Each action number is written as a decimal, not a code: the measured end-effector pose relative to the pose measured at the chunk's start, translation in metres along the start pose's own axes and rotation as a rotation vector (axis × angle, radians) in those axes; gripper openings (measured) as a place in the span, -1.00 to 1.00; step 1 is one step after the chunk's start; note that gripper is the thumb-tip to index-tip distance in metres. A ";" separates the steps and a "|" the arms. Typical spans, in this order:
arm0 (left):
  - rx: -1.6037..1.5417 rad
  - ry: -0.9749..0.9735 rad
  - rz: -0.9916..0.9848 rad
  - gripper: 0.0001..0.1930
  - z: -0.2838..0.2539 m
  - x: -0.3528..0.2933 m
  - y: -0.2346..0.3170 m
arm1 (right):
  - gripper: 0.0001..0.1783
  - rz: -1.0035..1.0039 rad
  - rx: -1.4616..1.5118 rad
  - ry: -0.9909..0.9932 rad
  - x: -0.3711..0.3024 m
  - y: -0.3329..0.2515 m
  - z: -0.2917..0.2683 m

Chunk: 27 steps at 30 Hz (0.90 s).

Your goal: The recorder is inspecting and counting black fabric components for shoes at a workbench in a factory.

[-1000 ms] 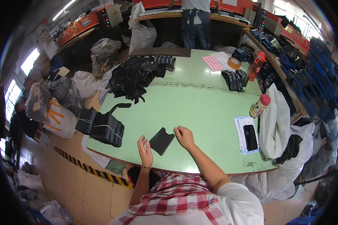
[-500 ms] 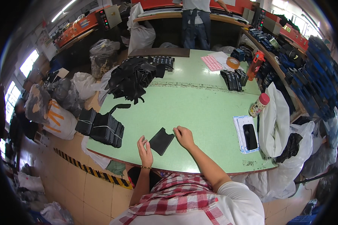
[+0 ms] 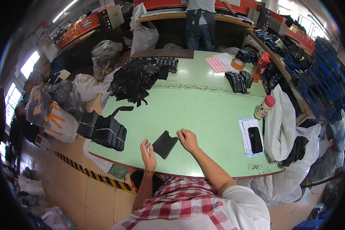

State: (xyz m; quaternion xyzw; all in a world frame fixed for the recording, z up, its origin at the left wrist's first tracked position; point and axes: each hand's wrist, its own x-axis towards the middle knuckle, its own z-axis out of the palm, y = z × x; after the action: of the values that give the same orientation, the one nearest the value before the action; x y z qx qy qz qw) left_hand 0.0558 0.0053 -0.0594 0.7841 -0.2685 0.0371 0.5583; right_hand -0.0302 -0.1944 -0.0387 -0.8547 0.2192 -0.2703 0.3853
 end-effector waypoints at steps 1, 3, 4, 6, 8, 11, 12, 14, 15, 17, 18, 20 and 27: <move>0.000 0.000 0.000 -0.60 0.000 0.000 0.000 | -0.63 0.010 -0.007 -0.004 0.000 0.000 0.000; -0.003 0.001 0.002 -0.60 0.000 0.000 0.000 | -0.63 -0.002 -0.001 0.004 0.000 0.002 0.000; -0.003 0.001 0.002 -0.60 0.000 0.000 0.000 | -0.63 -0.013 0.005 0.012 0.000 0.003 0.001; 0.006 0.004 0.002 -0.59 0.000 0.001 0.000 | -0.63 -0.011 0.005 0.013 0.000 0.003 0.001; 0.003 0.005 0.000 -0.59 0.000 0.000 0.000 | -0.63 -0.010 0.005 0.013 0.000 0.003 0.002; 0.001 0.005 -0.004 -0.59 0.000 0.000 0.000 | -0.64 -0.013 0.000 0.016 0.000 0.003 0.002; 0.002 0.004 -0.006 -0.59 0.000 0.000 0.000 | -0.64 -0.009 0.003 0.017 0.000 0.004 0.002; 0.001 0.005 -0.007 -0.58 0.000 0.000 0.001 | -0.63 -0.005 0.006 0.017 0.000 0.004 0.002; 0.000 0.005 -0.009 -0.58 0.000 0.000 0.002 | -0.63 -0.007 0.005 0.015 0.000 0.004 0.002; 0.003 0.005 -0.007 -0.59 0.000 0.000 0.001 | -0.63 -0.009 0.004 0.013 0.000 0.002 0.001; 0.006 0.006 -0.004 -0.59 0.000 0.000 0.000 | -0.63 -0.002 0.000 0.009 0.000 0.001 0.001; 0.006 0.006 -0.001 -0.59 0.000 0.000 -0.001 | -0.63 0.005 -0.005 0.006 0.000 0.000 0.000; -0.017 0.013 0.008 -0.57 0.001 0.000 -0.002 | -0.63 -0.014 -0.017 0.014 0.000 0.001 0.000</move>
State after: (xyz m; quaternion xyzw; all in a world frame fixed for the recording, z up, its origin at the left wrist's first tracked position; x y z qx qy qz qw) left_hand 0.0566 0.0048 -0.0613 0.7780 -0.2682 0.0424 0.5665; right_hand -0.0302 -0.1944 -0.0397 -0.8575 0.2181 -0.2772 0.3745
